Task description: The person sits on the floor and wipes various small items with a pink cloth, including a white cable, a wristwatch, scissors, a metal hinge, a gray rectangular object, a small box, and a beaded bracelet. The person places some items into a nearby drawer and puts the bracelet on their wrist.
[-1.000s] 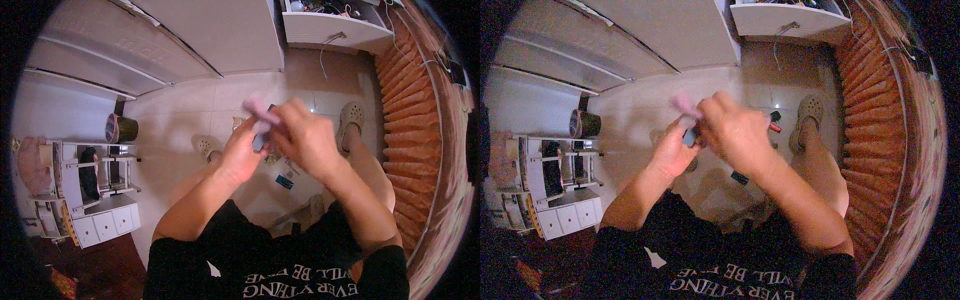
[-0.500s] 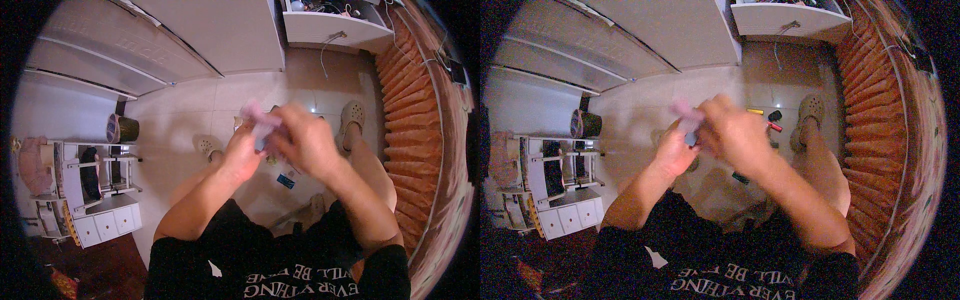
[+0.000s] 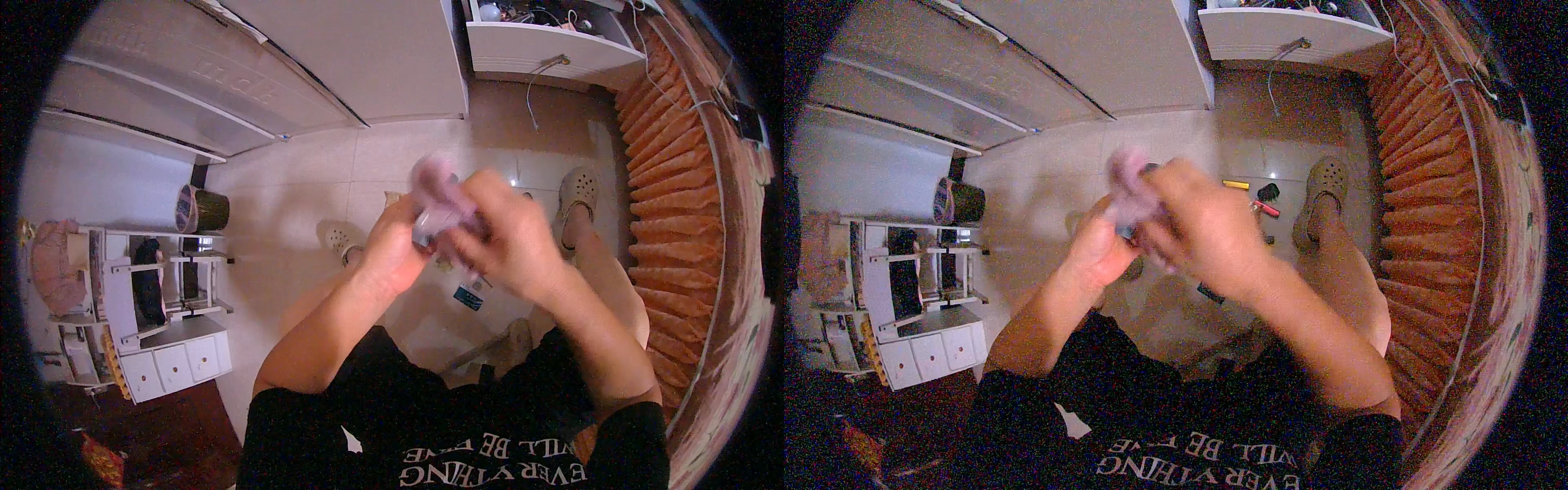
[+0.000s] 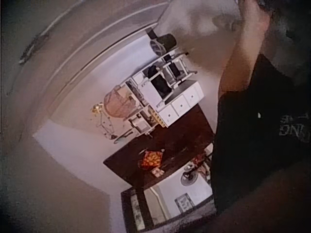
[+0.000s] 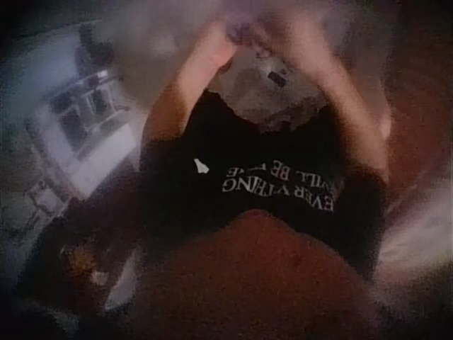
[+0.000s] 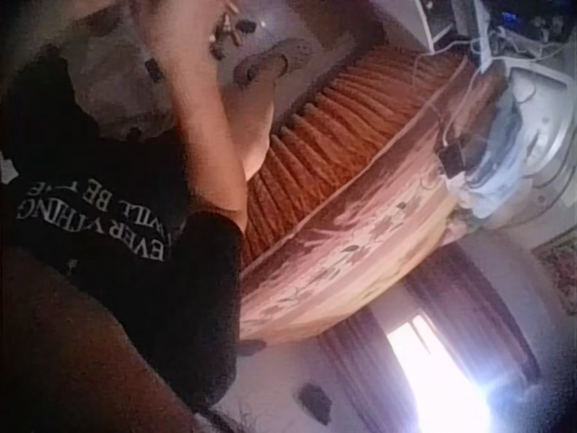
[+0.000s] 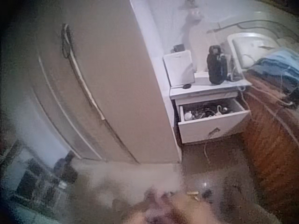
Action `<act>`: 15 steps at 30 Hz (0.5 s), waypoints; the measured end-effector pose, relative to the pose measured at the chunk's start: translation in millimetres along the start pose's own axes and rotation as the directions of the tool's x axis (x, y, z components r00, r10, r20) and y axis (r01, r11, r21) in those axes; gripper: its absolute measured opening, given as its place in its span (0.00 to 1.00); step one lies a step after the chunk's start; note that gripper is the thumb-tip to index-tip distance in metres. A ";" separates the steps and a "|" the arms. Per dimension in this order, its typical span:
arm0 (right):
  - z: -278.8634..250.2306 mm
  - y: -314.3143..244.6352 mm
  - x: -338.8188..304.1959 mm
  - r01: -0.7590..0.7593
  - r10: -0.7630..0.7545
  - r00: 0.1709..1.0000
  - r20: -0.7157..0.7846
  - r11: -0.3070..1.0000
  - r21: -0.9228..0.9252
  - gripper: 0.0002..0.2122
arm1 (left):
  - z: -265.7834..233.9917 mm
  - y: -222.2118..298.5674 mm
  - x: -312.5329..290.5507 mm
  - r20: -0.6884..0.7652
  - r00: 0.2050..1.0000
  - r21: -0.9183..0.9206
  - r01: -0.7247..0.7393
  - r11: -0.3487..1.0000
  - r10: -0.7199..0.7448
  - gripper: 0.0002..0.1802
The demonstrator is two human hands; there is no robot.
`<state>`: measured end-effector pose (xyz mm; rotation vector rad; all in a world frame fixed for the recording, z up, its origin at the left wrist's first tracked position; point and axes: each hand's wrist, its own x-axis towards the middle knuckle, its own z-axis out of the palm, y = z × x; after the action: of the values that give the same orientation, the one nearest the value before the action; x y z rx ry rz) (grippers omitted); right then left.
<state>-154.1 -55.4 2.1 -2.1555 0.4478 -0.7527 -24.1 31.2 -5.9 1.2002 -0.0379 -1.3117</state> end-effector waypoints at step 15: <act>-28.4 31.5 18.3 -0.276 0.365 0.923 -0.119 0.846 0.456 0.13 | -8.6 3.2 -0.6 0.248 0.969 0.142 -0.037 0.989 0.000 0.16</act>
<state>-160.6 -101.0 -1.2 -1.5440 0.6630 -0.7940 -16.8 36.5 -7.2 1.1490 -0.3298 -1.4553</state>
